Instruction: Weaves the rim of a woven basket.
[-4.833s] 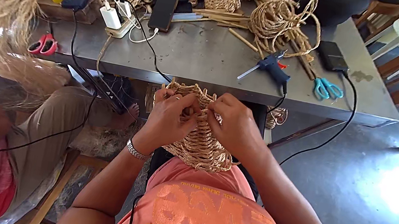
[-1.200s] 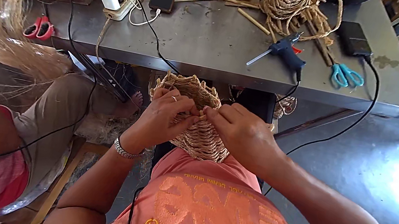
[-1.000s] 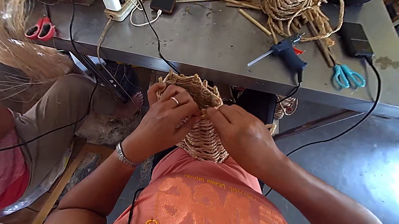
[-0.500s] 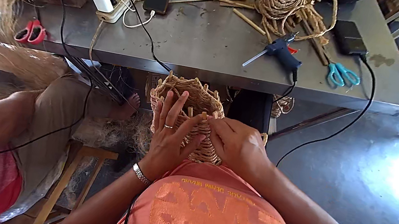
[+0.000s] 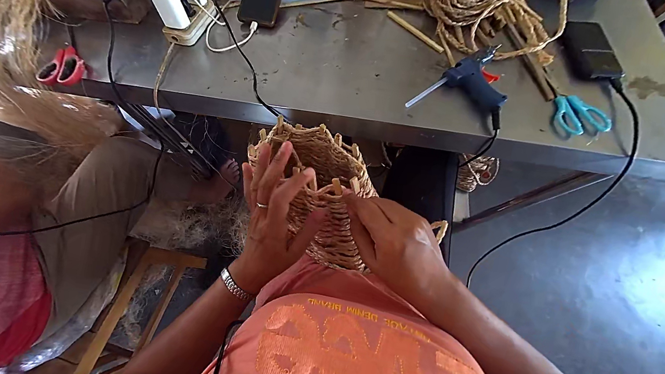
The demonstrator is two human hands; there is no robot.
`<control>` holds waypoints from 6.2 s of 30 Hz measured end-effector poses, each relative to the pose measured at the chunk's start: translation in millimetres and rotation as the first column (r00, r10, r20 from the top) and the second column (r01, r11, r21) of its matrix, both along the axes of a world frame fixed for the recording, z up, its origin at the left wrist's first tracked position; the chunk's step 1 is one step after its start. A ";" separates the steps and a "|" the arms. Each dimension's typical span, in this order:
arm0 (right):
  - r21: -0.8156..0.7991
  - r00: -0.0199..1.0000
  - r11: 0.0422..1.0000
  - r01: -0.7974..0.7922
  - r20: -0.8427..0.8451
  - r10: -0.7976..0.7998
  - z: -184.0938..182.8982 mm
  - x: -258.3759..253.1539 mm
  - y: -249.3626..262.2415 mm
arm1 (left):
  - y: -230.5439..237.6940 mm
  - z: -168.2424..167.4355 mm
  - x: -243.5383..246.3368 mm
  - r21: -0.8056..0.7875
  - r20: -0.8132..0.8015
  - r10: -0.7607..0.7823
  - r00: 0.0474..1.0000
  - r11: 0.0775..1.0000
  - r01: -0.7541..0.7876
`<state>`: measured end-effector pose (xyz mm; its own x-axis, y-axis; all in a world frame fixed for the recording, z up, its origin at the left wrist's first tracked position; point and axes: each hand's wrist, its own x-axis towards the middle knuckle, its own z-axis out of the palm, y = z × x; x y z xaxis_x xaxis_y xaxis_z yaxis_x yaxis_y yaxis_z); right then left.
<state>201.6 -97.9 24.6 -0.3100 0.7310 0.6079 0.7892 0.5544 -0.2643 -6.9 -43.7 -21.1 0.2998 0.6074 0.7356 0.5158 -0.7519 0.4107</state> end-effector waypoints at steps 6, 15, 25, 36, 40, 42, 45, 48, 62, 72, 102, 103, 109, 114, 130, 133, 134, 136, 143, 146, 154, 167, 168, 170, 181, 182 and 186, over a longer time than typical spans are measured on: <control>0.002 0.999 1.000 -0.017 -0.048 0.017 -1.4 1.2 -0.9 | 17.1 20.8 -12.9 -0.033 -0.107 0.025 0.994 0.999 -0.029; -0.158 0.968 0.985 0.072 -0.225 -0.107 -14.2 11.5 -13.2 | 22.2 21.3 -26.2 -0.081 -0.159 -0.097 0.982 0.993 0.085; -0.378 0.964 0.923 0.066 -0.214 -0.156 8.4 20.0 -13.8 | 19.8 34.7 -13.2 -0.104 -0.171 -0.084 0.982 0.992 0.066; -0.435 0.917 0.898 -0.063 -0.379 -0.120 -0.9 16.6 -13.7 | 18.1 60.4 35.9 -0.044 -0.234 -0.116 0.965 0.993 0.109; -0.443 0.866 0.894 -0.073 -0.473 -0.164 -0.6 20.2 -12.8 | 16.4 55.7 37.7 -0.074 -0.233 -0.081 0.969 0.995 0.065; -0.454 0.851 0.888 -0.069 -0.491 -0.185 -0.5 20.3 -11.9 | 14.7 53.3 35.4 -0.090 -0.193 -0.087 0.977 0.993 0.071; -0.458 0.852 0.886 -0.070 -0.489 -0.185 0.5 19.9 -8.1 | 17.0 49.7 30.2 -0.088 -0.130 -0.111 0.985 0.991 0.100; -0.415 0.854 0.905 -0.095 -0.502 -0.140 7.0 18.8 -0.7 | 25.9 49.4 23.2 -0.076 -0.050 -0.186 0.981 0.980 0.182; -0.492 0.875 0.798 -0.348 -0.476 0.088 27.8 -5.0 14.5 | 40.9 61.2 -18.3 -0.220 -0.004 -0.391 0.920 0.898 0.380; -0.033 0.994 0.998 -0.047 -0.100 0.044 37.0 0.0 4.8 | 9.3 55.0 9.8 -0.121 0.163 -0.231 0.959 0.960 0.252; -0.054 0.979 0.982 -0.183 0.086 0.187 62.3 26.0 26.1 | -3.5 37.6 14.3 -0.100 0.078 -0.179 0.981 0.977 0.186; -0.005 0.972 0.978 -0.210 0.106 0.209 62.4 23.6 30.8 | -3.5 38.6 13.7 -0.098 0.074 -0.186 0.980 0.976 0.193; -0.008 0.941 0.941 -0.338 0.018 0.338 58.8 15.2 56.8 | -4.3 39.9 9.0 -0.098 0.096 -0.190 0.977 0.975 0.199; -0.079 0.946 0.944 -0.320 -0.090 0.313 55.9 6.5 58.3 | -3.8 40.4 5.8 -0.091 0.105 -0.176 0.979 0.978 0.186; 0.059 0.953 0.972 -0.227 -0.192 0.234 31.1 5.8 43.3 | -8.4 41.5 4.9 -0.113 0.070 -0.074 0.995 0.990 0.081; 0.105 0.963 0.970 -0.220 -0.135 0.233 31.6 6.6 38.1 | -9.1 40.7 8.4 -0.110 0.069 -0.040 0.997 0.993 0.047; 0.111 0.964 0.968 -0.223 -0.121 0.236 32.5 6.2 37.8 | -9.3 40.7 9.4 -0.106 0.067 -0.032 0.997 0.994 0.039; 0.105 0.965 0.968 -0.227 -0.108 0.238 34.3 4.5 40.3 | -10.1 40.8 11.2 -0.108 0.060 -0.018 0.998 0.994 0.024; 0.037 0.951 0.950 -0.309 0.021 0.308 49.2 -3.9 58.7 | -13.6 43.2 15.9 -0.145 0.004 0.034 0.999 0.989 -0.033; 0.024 0.937 0.942 -0.334 0.114 0.329 54.5 -1.4 57.8 | -15.9 43.2 13.5 -0.182 -0.001 0.032 0.999 0.983 -0.032; 0.064 0.916 0.929 -0.364 0.207 0.344 61.3 -3.0 46.1 | -16.5 46.9 7.8 -0.245 0.059 0.039 0.997 0.969 -0.024; -0.150 0.957 0.963 -0.222 0.155 0.245 56.6 -1.6 39.0 | -13.2 51.1 4.7 -0.198 -0.060 0.059 0.996 0.978 -0.070; -0.160 0.957 0.965 -0.210 0.168 0.236 57.6 -1.3 38.6 | -13.9 51.3 4.6 -0.202 -0.072 0.052 0.996 0.977 -0.066; -0.156 0.959 0.969 -0.194 0.178 0.220 57.1 -1.7 37.1 | -13.9 51.2 4.4 -0.214 -0.077 0.035 0.996 0.976 -0.051; -0.136 0.979 0.970 -0.202 -0.030 0.200 29.1 -2.4 25.0 | -11.3 50.0 0.4 -0.249 -0.128 0.021 0.992 0.967 -0.053; -0.123 0.977 0.971 -0.204 -0.094 0.194 25.8 -1.5 25.4 | -10.6 49.7 -0.4 -0.253 -0.113 0.014 0.993 0.967 -0.042; -0.033 0.958 0.980 -0.195 -0.222 0.183 16.6 -4.1 22.8 | -10.6 48.1 -3.3 -0.248 -0.077 -0.033 0.996 0.969 0.012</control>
